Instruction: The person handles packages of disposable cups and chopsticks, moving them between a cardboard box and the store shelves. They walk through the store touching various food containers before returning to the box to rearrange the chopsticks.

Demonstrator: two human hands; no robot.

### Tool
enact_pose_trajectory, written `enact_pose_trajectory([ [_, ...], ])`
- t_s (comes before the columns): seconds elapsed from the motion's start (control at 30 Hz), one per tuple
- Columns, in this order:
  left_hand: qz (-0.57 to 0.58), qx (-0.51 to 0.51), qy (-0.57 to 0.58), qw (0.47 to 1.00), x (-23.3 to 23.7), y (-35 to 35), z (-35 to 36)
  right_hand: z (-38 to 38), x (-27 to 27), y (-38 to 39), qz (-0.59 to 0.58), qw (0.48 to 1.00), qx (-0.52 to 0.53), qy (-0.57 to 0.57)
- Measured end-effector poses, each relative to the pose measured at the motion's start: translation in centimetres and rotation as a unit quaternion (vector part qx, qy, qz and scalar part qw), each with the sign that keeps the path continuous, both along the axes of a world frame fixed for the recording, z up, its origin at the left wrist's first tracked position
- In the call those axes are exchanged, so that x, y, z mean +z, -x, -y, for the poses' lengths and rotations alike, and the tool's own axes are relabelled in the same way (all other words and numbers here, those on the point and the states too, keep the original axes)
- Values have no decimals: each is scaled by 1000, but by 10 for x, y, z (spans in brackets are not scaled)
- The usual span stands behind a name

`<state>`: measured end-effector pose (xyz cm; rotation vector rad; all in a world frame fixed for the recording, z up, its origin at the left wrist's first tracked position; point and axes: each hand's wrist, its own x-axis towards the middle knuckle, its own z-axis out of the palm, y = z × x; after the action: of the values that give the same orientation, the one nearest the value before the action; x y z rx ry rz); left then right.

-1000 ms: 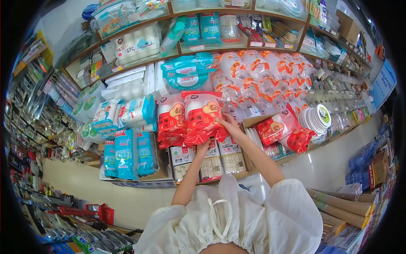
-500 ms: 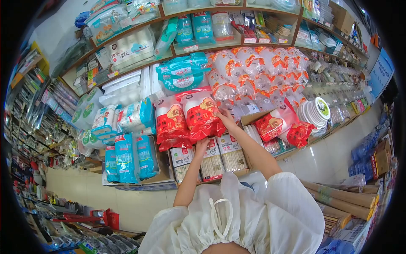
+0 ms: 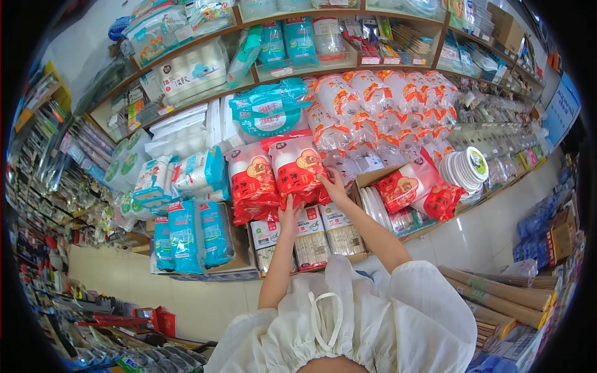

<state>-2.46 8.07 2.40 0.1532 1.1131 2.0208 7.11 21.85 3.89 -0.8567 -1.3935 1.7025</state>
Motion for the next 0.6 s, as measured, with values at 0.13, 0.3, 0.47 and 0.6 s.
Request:
enact_pose_trajectory([
  [0.13,50,17,24,998,-1,5,-20,-4,4,3,55,996,-39,-65],
  [0.3,100,82,72,989,3,7,-37,-18,-8,16,69,993,-39,-82],
  [0.47,136,68,130,980,11,17,-32,-19,-6,28,39,994,-30,-96],
  [0.6,111,37,97,988,6,28,-16,-22,-3,23,61,995,-9,-80],
])
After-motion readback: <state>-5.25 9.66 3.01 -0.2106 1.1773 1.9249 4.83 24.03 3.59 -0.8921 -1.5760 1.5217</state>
